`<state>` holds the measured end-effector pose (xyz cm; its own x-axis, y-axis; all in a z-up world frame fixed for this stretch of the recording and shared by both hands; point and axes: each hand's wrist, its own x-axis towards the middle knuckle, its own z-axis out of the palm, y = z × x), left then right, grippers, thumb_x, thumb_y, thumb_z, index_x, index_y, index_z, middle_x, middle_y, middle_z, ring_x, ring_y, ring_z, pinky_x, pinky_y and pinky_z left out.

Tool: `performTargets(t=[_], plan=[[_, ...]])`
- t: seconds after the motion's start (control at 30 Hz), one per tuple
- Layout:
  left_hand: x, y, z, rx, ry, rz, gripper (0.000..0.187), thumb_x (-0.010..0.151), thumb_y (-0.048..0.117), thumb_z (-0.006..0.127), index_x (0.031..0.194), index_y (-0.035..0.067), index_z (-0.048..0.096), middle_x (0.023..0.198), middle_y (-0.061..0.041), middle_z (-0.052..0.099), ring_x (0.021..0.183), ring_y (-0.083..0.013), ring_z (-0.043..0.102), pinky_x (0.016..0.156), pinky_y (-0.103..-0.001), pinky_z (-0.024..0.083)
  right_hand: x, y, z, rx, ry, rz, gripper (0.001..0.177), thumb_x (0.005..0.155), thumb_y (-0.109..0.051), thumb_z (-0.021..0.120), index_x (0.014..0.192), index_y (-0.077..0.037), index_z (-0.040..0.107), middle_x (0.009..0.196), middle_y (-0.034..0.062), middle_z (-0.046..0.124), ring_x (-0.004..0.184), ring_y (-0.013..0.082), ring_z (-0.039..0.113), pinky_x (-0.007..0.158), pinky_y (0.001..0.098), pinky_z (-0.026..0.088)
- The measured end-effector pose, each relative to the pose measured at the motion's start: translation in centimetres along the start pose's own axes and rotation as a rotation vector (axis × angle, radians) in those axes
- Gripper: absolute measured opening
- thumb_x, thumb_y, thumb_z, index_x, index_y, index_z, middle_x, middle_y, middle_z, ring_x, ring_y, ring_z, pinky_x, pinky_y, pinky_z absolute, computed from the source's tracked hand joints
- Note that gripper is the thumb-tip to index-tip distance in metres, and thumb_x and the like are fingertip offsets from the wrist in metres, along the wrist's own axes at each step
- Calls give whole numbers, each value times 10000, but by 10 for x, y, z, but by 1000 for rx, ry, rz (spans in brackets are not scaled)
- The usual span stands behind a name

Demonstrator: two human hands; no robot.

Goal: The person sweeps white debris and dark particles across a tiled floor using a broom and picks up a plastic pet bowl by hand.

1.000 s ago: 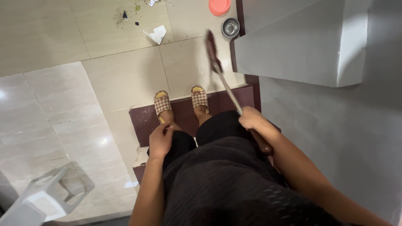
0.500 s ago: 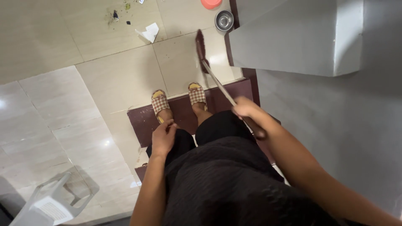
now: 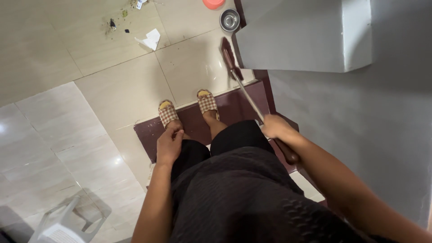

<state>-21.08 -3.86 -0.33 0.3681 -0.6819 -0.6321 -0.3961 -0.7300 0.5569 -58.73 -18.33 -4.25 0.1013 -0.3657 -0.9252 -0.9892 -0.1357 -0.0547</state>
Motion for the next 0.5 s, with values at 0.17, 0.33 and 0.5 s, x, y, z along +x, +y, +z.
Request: performTargets(t=[0.17,0.33,0.5], plan=[[-4,3,8,-39,-10,3,349,946,305,662,1204,81,731,1069,-186,751,1003,-319,733,893,-391,550,69,-22,-23,25,55,12,278,856,-155,640,1001,49,760,986,284,733,935,415,729,833,482,583],[-12,0,9,-60,7,-23,364,944,304,665,1220,74,724,1068,-189,756,992,-309,744,898,-387,557,53,-79,-37,20,55,14,277,853,-104,624,1054,50,736,1027,290,714,960,438,703,833,493,580],[-10,-4,11,-56,7,-63,365,942,308,669,1217,76,731,1071,-189,760,1007,-307,747,916,-387,555,21,-104,-58,5,-28,-7,259,886,-95,604,1050,75,710,1000,294,719,943,436,721,838,502,581]])
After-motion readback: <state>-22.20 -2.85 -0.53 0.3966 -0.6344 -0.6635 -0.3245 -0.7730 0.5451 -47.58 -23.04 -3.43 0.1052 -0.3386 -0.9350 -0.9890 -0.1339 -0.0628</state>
